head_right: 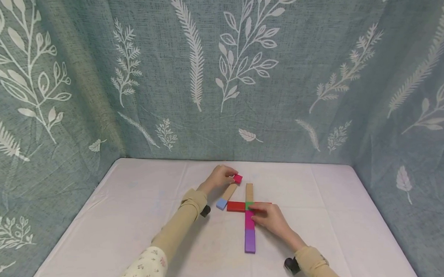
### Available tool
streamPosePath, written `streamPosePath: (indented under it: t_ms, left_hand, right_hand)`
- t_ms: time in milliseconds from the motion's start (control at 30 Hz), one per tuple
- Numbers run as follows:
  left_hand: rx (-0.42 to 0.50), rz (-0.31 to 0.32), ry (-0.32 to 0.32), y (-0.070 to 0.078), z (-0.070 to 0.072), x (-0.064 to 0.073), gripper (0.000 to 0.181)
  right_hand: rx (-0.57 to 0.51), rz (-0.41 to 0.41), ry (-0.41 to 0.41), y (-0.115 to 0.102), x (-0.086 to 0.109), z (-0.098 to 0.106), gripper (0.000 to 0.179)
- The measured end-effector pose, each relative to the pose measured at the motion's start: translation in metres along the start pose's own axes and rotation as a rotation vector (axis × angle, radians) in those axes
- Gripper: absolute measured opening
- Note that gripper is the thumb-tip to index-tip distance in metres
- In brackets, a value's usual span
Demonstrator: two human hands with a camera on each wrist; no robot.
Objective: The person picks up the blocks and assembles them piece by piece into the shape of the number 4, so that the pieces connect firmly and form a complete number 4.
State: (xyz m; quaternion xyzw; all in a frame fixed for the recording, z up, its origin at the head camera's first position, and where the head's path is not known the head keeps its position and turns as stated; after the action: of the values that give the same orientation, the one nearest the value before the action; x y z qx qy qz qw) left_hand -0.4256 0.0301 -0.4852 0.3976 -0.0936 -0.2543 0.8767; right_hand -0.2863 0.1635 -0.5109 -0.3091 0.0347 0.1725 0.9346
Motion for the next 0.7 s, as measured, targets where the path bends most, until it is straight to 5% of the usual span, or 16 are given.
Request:
streamPosePath:
  t_ms: [700]
  left_hand:
    - [0.001,0.028,0.003,-0.0085,-0.0039,-0.0007,0.027]
  right_hand:
    - [-0.002,0.018,-0.002,-0.001,0.0004,0.0004,0.037]
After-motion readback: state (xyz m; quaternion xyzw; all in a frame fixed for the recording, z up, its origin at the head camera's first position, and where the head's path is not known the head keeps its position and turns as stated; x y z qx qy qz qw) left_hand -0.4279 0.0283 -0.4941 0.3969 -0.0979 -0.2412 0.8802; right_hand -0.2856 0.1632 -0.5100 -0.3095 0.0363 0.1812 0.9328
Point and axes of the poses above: each hand's wrist, its own x-axis away from the middle knuckle, its own z-axis out of the back of the hand, y = z × x, the point moved 9 cm from there along -x, towards the middle knuckle, and after that the axes turned 10 degrees about x, right-handed, at the moved point
